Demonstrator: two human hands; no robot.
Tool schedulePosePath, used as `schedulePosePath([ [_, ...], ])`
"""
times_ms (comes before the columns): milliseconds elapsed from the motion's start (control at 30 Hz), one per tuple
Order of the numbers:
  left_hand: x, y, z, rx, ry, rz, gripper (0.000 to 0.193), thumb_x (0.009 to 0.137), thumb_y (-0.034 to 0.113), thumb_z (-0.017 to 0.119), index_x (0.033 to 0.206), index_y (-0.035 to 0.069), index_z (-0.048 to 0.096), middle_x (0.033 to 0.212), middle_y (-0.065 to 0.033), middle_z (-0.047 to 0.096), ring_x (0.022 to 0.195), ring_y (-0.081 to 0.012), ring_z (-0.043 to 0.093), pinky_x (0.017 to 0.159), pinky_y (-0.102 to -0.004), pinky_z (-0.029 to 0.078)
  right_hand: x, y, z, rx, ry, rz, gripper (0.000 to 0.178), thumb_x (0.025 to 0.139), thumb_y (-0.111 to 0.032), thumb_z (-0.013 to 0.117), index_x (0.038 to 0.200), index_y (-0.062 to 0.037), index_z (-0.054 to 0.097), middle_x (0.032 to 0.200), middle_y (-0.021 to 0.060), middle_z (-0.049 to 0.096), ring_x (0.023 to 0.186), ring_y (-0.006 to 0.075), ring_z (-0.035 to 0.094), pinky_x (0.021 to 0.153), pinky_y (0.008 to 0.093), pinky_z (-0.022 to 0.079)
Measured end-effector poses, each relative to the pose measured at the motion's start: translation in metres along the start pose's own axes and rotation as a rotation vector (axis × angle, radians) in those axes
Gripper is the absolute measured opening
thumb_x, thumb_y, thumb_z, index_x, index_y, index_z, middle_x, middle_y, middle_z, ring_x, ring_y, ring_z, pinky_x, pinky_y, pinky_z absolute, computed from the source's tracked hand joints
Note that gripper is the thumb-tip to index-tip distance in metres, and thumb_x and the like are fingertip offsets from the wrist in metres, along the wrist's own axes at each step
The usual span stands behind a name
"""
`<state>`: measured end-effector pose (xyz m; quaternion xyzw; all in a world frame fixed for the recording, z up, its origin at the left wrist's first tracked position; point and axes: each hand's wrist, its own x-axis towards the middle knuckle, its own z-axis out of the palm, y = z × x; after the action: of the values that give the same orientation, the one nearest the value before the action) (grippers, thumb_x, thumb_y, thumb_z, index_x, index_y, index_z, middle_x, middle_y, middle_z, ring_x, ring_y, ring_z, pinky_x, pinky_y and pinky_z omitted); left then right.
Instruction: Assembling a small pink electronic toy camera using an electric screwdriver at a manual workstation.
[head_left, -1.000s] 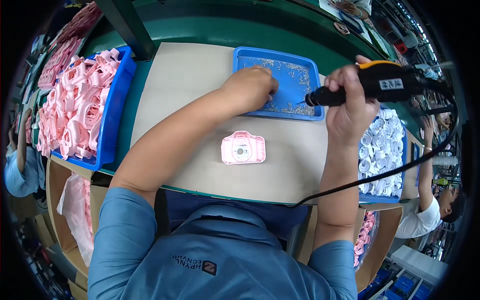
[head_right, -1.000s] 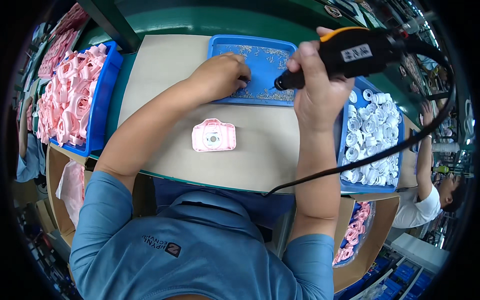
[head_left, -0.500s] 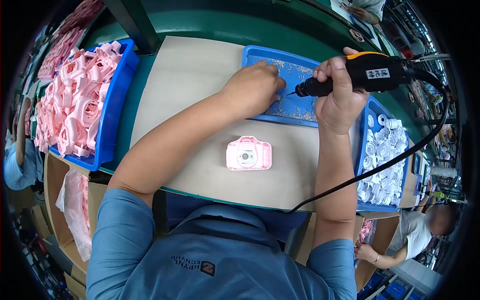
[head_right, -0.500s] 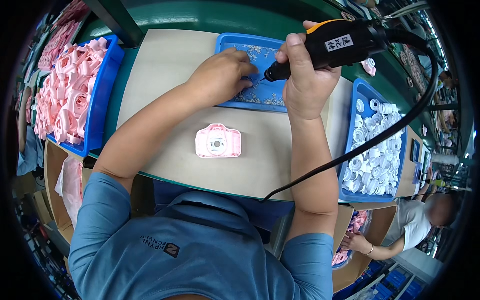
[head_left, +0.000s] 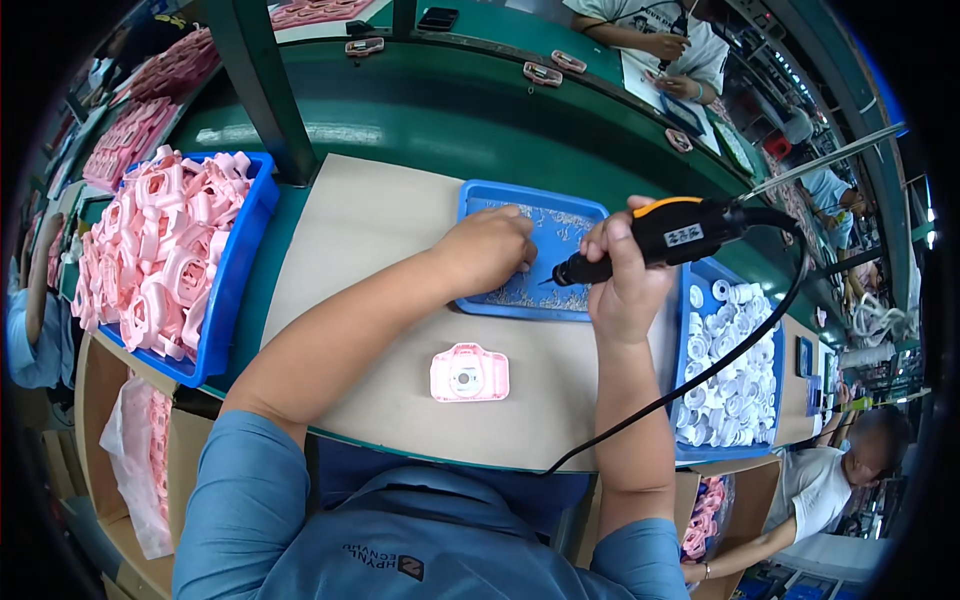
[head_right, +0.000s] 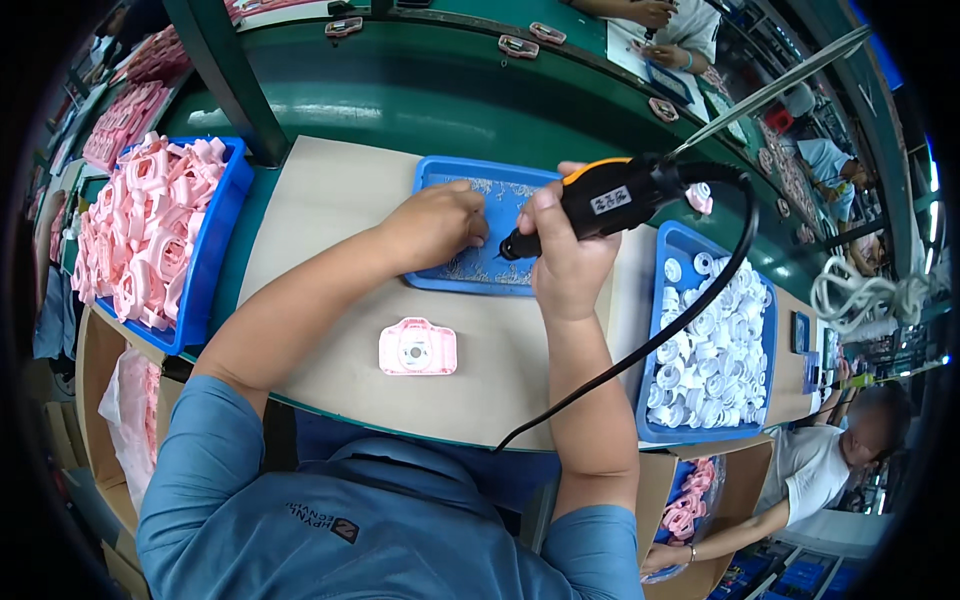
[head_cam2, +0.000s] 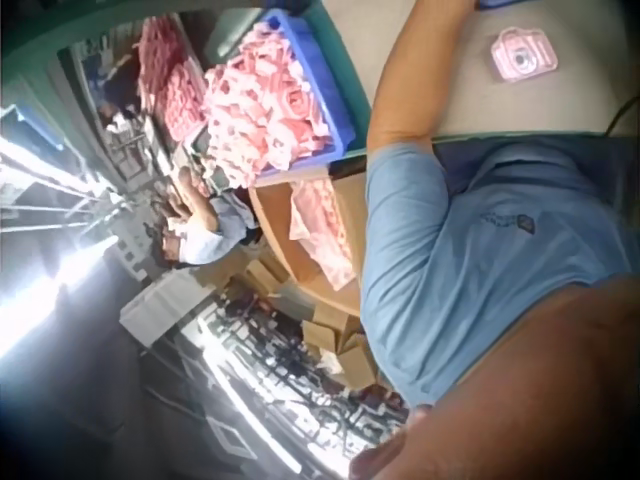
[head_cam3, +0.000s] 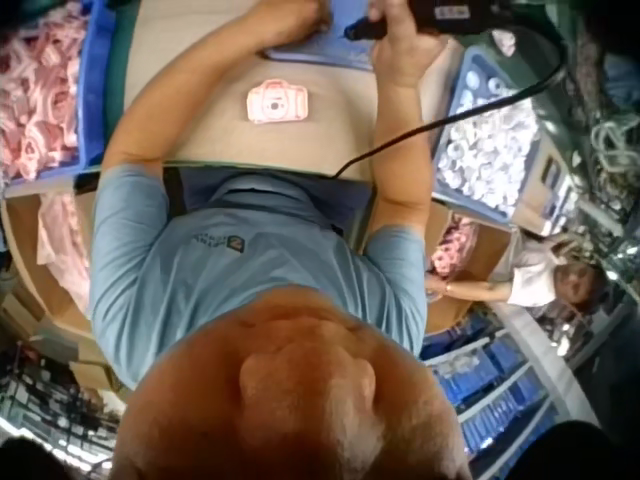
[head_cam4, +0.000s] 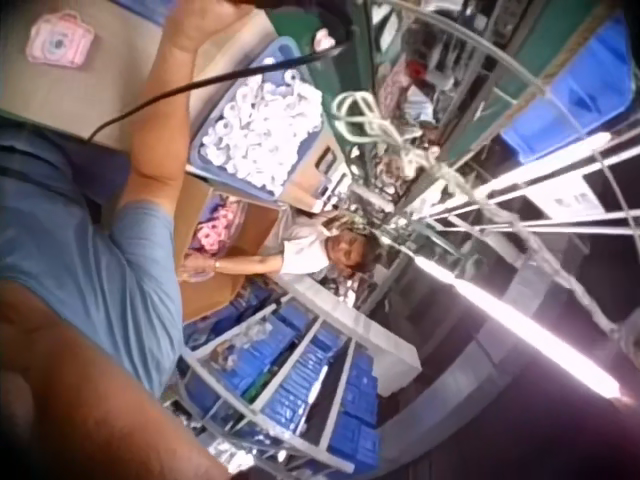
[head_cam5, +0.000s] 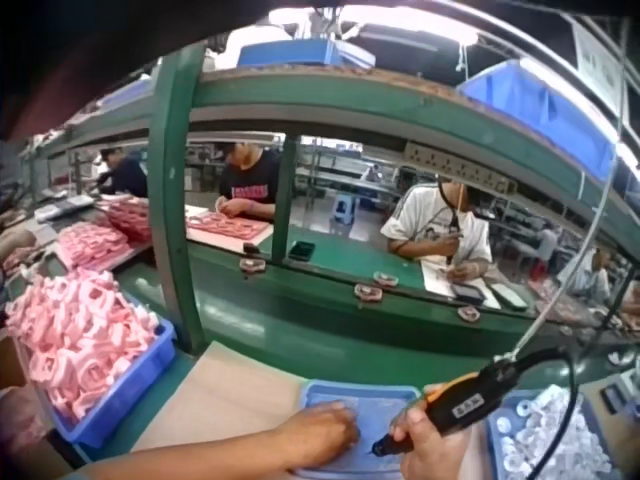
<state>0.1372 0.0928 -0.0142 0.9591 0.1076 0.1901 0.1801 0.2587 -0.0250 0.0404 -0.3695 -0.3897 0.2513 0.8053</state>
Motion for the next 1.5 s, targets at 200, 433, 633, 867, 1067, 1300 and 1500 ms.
schedulePosePath([
  [200,-0.02,-0.002,-0.006,0.065,0.108,0.004,0.013,0.073,0.009,0.066,0.085,0.008,0.072,0.099,-0.0067,0.063,0.097,-0.0253,0.055,0.085,-0.0364,0.047,-0.015,0.015,0.01,-0.033,-0.075,0.074,0.033,0.082,0.001,0.065,0.11,-0.0009,0.047,0.076,0.0054,0.056,0.063,0.0132,0.056,0.061,0.0268,0.048],
  [433,-0.03,0.013,-0.01,-0.27,0.15,-0.025,0.015,0.076,0.012,0.071,0.089,0.005,0.072,0.101,-0.0081,0.066,0.1,-0.0255,0.056,0.087,-0.0365,0.047,0.003,-0.009,0.023,0.026,-0.069,-0.067,0.033,0.086,-0.005,0.062,0.113,-0.0015,0.044,0.073,0.005,0.052,0.062,0.0137,0.052,0.063,0.032,0.048],
  [633,-0.026,0.017,-0.013,-0.397,0.225,-0.122,0.016,0.073,0.016,0.074,0.084,0.004,0.072,0.08,-0.0081,0.068,0.084,-0.0246,0.061,0.079,-0.035,0.049,0.006,-0.023,0.028,0.035,-0.088,-0.121,0.031,0.086,-0.006,0.062,0.114,-0.0066,0.051,0.072,0.0022,0.048,0.062,0.0127,0.047,0.064,0.03,0.044],
  [867,-0.036,0.009,-0.006,-0.172,0.276,-0.053,0.016,0.069,0.019,0.076,0.071,0.005,0.068,0.074,-0.0069,0.065,0.078,-0.0252,0.06,0.073,-0.0356,0.049,-0.002,-0.023,0.015,-0.045,-0.049,-0.119,0.031,0.086,-0.004,0.062,0.112,-0.0027,0.046,0.075,0.0051,0.053,0.062,0.0134,0.052,0.063,0.0302,0.047],
  [1067,-0.034,0.005,-0.008,-0.1,0.312,-0.002,0.012,0.07,0.015,0.074,0.075,0.004,0.069,0.075,-0.0094,0.066,0.077,-0.0276,0.061,0.072,-0.0371,0.05,0.003,-0.03,0.014,-0.04,-0.048,-0.113,0.033,0.086,-0.002,0.06,0.116,-0.0006,0.045,0.075,0.006,0.052,0.063,0.0141,0.052,0.064,0.0315,0.047],
  [1300,-0.045,0.018,-0.012,-0.189,0.305,0.03,0.015,0.074,0.015,0.075,0.077,0.004,0.067,0.077,-0.0078,0.066,0.075,-0.0257,0.062,0.068,-0.0353,0.051,0.002,-0.041,0.021,0.104,-0.143,-0.168,0.037,0.086,-0.009,0.06,0.119,0.0008,0.046,0.072,0.0058,0.05,0.061,0.0141,0.051,0.063,0.0325,0.047],
  [1500,-0.05,0.035,-0.013,-0.303,0.314,0.051,0.02,0.069,0.016,0.08,0.072,0.004,0.064,0.072,-0.0074,0.064,0.069,-0.0255,0.061,0.063,-0.0347,0.049,-0.01,-0.04,0.029,0.095,-0.158,-0.136,0.038,0.085,-0.011,0.06,0.119,-0.0003,0.046,0.071,0.0047,0.048,0.058,0.0127,0.049,0.059,0.0317,0.046],
])
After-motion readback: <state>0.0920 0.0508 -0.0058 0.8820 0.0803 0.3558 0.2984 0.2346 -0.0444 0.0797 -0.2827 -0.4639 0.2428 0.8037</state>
